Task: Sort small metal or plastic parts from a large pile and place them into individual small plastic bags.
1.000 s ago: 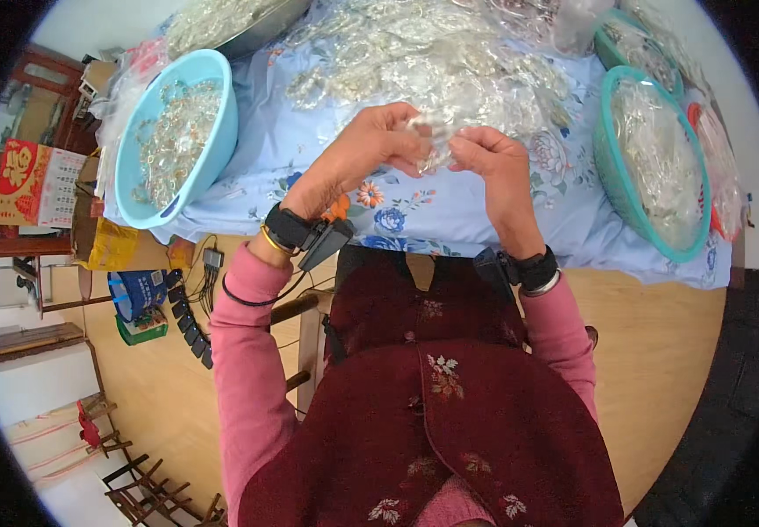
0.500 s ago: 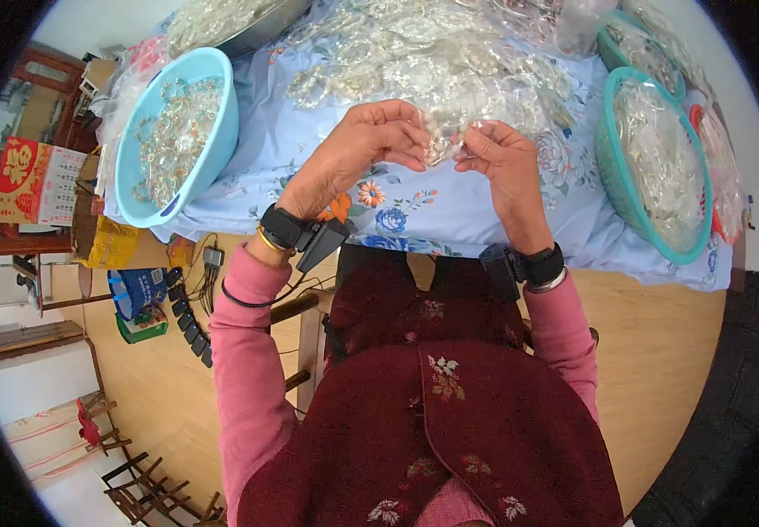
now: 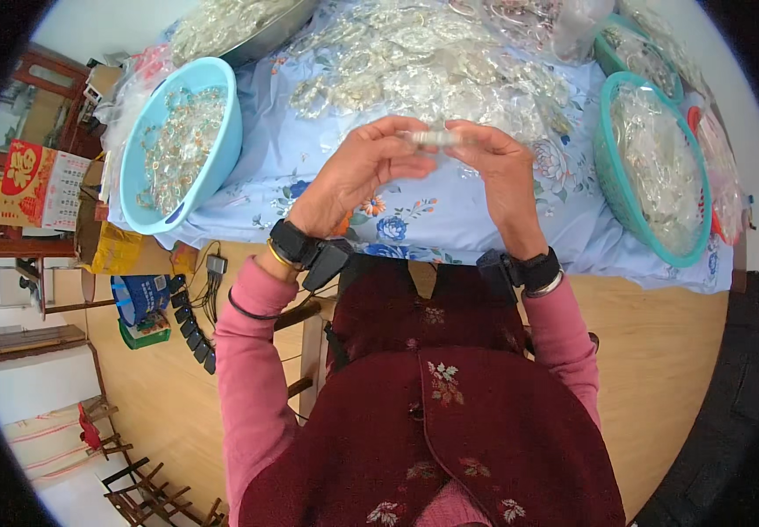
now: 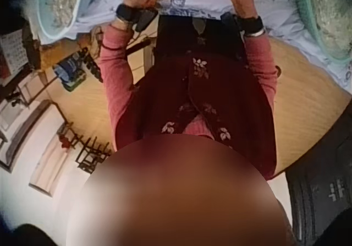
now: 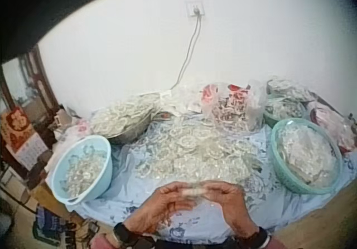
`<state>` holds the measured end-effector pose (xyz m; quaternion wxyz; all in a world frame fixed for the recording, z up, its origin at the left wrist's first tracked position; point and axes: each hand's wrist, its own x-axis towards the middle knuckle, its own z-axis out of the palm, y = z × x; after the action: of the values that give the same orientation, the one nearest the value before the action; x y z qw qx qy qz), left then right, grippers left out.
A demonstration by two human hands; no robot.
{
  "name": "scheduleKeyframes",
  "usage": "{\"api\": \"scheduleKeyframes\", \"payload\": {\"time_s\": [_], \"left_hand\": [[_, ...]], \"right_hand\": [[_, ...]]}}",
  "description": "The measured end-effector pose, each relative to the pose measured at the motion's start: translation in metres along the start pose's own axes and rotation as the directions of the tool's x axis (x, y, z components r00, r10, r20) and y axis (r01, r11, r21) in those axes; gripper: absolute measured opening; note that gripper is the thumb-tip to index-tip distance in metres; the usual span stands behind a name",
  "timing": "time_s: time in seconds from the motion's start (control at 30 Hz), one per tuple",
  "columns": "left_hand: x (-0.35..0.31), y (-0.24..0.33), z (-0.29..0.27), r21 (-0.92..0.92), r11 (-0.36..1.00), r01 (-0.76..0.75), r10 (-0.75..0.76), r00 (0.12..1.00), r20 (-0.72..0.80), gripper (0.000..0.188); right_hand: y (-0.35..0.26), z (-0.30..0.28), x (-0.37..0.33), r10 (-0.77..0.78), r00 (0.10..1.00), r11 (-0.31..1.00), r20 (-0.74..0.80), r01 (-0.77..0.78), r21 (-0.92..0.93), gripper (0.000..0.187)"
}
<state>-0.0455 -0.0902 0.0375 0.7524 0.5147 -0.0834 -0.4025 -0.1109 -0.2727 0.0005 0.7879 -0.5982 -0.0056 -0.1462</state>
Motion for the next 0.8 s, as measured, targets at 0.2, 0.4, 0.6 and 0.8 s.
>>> {"api": "scheduleKeyframes", "payload": {"time_s": [0.2, 0.4, 0.6, 0.8], "left_hand": [[0.007, -0.001, -0.009, 0.015, 0.978, -0.207, 0.206, 0.958, -0.198, 0.027], [0.005, 0.000, -0.016, 0.203, 0.952, -0.229, 0.274, 0.934, -0.230, 0.029], [0.003, -0.006, -0.017, 0.294, 0.929, -0.222, 0.288, 0.937, -0.200, 0.030], [0.006, -0.011, -0.027, 0.354, 0.889, -0.292, 0.374, 0.907, -0.193, 0.029]], "right_hand": [[-0.009, 0.009, -0.004, 0.145, 0.989, 0.987, 0.006, -0.145, 0.066, 0.031], [-0.010, 0.009, -0.003, 0.206, 0.978, 0.938, -0.020, -0.192, 0.288, 0.037], [-0.003, 0.012, -0.001, 0.300, 0.953, 0.938, -0.051, -0.285, 0.197, 0.037], [-0.002, 0.008, -0.005, 0.314, 0.944, 0.949, -0.099, -0.313, 0.028, 0.040]]}}
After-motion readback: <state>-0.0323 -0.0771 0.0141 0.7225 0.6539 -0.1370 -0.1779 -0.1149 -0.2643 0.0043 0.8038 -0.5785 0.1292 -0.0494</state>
